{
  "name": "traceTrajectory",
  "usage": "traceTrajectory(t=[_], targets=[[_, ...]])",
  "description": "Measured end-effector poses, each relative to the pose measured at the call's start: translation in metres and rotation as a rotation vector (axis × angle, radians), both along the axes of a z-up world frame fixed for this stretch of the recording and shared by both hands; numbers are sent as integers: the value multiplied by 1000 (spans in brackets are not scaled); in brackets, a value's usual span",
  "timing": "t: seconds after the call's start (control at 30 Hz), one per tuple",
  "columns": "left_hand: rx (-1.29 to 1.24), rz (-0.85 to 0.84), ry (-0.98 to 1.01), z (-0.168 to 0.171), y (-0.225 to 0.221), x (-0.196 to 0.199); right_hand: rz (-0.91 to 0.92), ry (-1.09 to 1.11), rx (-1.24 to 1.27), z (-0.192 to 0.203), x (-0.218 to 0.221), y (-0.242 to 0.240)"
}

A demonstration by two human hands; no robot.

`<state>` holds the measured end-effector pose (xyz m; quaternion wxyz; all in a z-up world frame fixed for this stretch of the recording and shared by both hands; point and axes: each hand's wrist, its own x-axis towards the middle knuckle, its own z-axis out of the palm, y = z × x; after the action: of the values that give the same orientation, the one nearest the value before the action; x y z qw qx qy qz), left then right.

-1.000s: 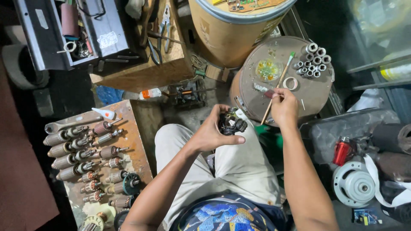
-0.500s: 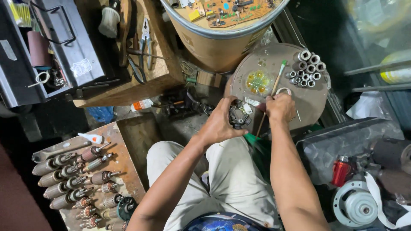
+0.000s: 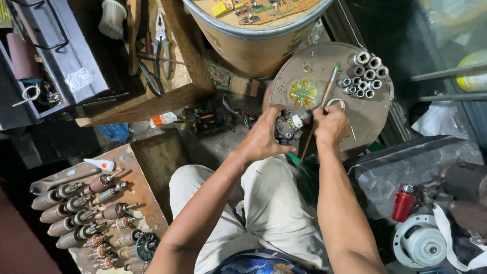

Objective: Applying green insulation or grease to a motor stator using a small brush

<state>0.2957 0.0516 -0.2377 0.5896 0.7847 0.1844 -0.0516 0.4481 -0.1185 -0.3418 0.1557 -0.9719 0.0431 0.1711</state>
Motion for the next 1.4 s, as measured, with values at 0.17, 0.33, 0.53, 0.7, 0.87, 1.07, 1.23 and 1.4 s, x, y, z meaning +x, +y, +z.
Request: traceTrajectory(t=[0.17, 0.33, 0.53, 0.7, 0.87, 1.07, 1.23, 1.4], targets=[[-1, -38, -13, 4, -7, 1, 18, -72, 73, 16, 3, 9], [1, -68, -71, -5, -14, -1, 53, -221, 187, 16, 7, 5], [21, -66, -166, 0, -17, -1, 109, -386, 385, 40, -2, 5], [7, -57, -166, 7, -19, -9, 260, -314, 372, 34, -12, 3], [-3, -25, -127, -4, -24, -22, 243, -326, 335, 39, -18, 9], [-13, -21, -101, -2, -26, -28, 178, -371, 499, 57, -21, 8], [-15, -26, -37, -4, -23, -35, 200, -493, 552, 74, -20, 12], [22, 0, -11, -13, -19, -50, 211, -626, 607, 74, -11, 10]])
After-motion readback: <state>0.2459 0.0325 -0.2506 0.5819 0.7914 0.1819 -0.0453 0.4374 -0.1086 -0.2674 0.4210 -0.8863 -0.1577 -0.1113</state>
